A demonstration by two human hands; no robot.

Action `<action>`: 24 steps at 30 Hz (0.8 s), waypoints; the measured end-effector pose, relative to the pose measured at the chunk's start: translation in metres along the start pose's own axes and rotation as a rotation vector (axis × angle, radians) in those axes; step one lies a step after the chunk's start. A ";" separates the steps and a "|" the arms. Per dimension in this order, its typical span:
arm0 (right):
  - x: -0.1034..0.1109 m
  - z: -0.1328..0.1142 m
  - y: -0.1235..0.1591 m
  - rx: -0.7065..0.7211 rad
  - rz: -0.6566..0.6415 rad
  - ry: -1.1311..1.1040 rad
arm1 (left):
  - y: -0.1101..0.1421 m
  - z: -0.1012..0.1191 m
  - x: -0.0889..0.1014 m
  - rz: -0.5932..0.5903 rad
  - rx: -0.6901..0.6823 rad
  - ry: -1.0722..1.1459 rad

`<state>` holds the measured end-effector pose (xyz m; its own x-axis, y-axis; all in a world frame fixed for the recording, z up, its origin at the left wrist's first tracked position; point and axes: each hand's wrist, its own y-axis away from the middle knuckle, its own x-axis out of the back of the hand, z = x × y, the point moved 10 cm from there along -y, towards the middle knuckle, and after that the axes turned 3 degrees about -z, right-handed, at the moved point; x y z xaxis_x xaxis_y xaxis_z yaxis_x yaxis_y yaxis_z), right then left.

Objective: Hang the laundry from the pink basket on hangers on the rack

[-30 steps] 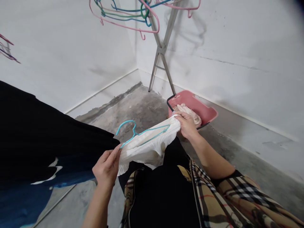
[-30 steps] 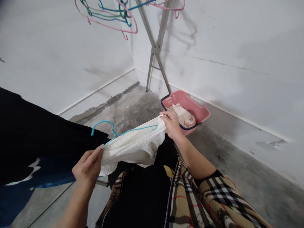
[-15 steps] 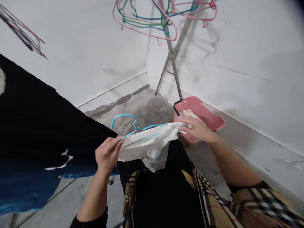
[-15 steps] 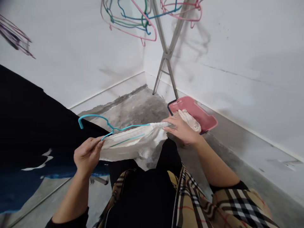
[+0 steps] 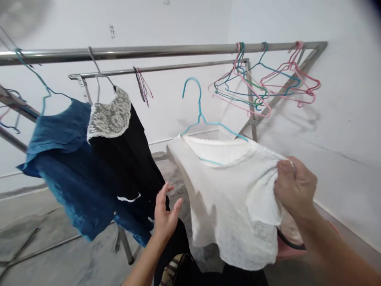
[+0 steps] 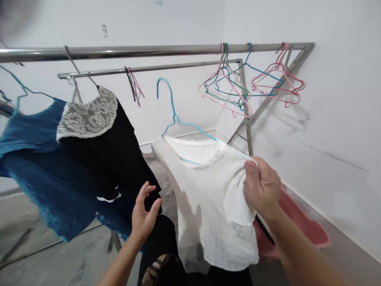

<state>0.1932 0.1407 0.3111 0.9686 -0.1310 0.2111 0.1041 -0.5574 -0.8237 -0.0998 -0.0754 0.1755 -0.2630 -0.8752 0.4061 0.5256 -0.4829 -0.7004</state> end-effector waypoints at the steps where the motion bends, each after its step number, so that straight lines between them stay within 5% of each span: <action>1: -0.005 -0.014 -0.013 0.038 0.048 0.010 | 0.009 -0.001 -0.002 -0.017 0.012 0.015; 6: -0.057 -0.076 -0.073 0.228 0.111 -0.084 | 0.040 -0.007 -0.008 -0.065 0.094 0.087; 13: -0.172 -0.132 -0.136 0.328 -0.016 -0.141 | 0.052 -0.005 -0.015 -0.147 0.110 0.151; 18: -0.232 -0.155 -0.110 0.316 -0.294 -0.034 | 0.055 -0.005 -0.017 -0.172 0.101 0.174; 24: -0.233 -0.156 -0.071 0.377 -0.511 -0.016 | 0.061 -0.026 -0.022 -0.170 0.170 0.146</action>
<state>-0.0753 0.0833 0.4026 0.7787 0.0891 0.6210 0.6236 -0.2192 -0.7504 -0.0830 -0.0868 0.1085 -0.4666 -0.7828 0.4117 0.5885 -0.6223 -0.5162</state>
